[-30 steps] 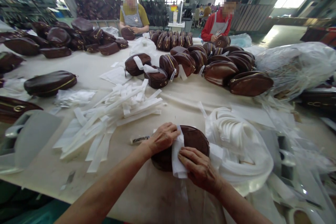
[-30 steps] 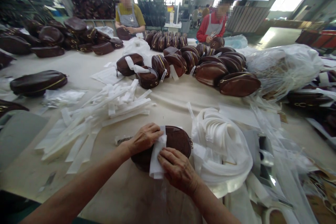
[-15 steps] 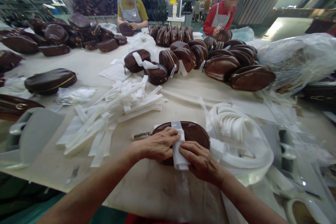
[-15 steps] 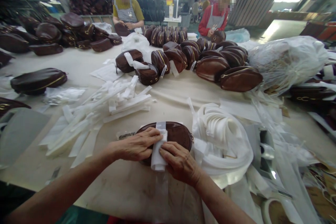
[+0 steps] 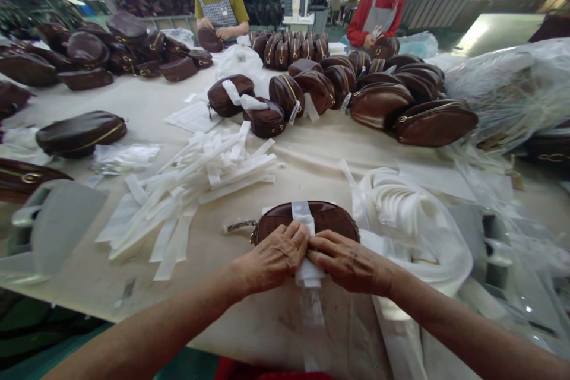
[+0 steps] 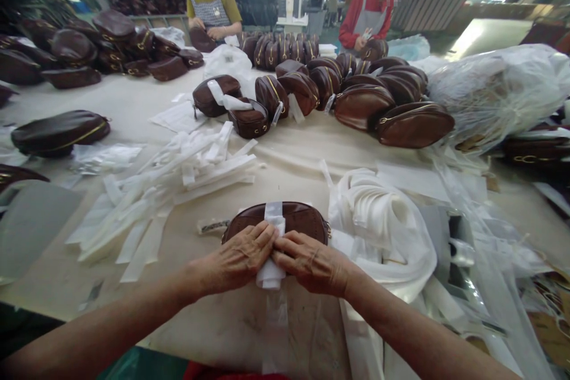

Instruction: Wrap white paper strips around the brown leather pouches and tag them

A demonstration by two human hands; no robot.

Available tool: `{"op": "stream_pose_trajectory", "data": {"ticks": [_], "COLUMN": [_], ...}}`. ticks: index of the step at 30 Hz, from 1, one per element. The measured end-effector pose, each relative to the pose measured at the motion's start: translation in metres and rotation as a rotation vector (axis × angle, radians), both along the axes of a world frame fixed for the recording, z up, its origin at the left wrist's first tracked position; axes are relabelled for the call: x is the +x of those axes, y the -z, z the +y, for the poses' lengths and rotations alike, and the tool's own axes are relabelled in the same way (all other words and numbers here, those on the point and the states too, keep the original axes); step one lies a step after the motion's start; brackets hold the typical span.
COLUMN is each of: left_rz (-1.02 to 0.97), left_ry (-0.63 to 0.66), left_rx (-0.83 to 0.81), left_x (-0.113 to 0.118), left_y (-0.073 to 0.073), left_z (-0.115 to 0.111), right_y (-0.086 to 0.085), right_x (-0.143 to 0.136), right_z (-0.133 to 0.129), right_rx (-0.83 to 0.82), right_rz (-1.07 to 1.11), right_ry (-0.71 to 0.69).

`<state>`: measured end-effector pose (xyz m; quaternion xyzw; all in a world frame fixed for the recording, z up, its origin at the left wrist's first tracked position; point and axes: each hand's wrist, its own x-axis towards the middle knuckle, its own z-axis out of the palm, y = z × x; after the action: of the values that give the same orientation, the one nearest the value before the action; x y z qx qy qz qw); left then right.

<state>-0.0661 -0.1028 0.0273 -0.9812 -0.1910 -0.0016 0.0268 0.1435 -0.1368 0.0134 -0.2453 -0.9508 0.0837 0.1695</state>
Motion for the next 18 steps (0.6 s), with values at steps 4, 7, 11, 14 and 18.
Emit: {"op": "stream_pose_trajectory", "data": {"ticks": [4, 7, 11, 14, 18], "left_rz": [0.045, 0.024, -0.063, -0.222, -0.358], "left_ry": [0.057, 0.005, -0.013, -0.010, -0.021], "left_rx": [0.196, 0.330, 0.426, 0.467, 0.388], "left_x": [0.003, 0.005, 0.004, 0.004, 0.002], "left_y": [0.017, 0.038, 0.050, 0.051, 0.062], "left_z": [-0.008, -0.017, -0.022, -0.020, -0.015], "right_y": [0.026, 0.043, 0.043, 0.040, 0.051], "right_x": [0.000, -0.003, -0.002, 0.001, 0.003], "right_z": [-0.004, -0.010, -0.010, -0.008, -0.006], "right_rx": [0.167, 0.281, 0.243, 0.171, 0.122], "right_rz": [0.060, 0.169, 0.082, -0.029, -0.066], "right_ry": [0.026, 0.104, 0.138, 0.085, 0.121]}}
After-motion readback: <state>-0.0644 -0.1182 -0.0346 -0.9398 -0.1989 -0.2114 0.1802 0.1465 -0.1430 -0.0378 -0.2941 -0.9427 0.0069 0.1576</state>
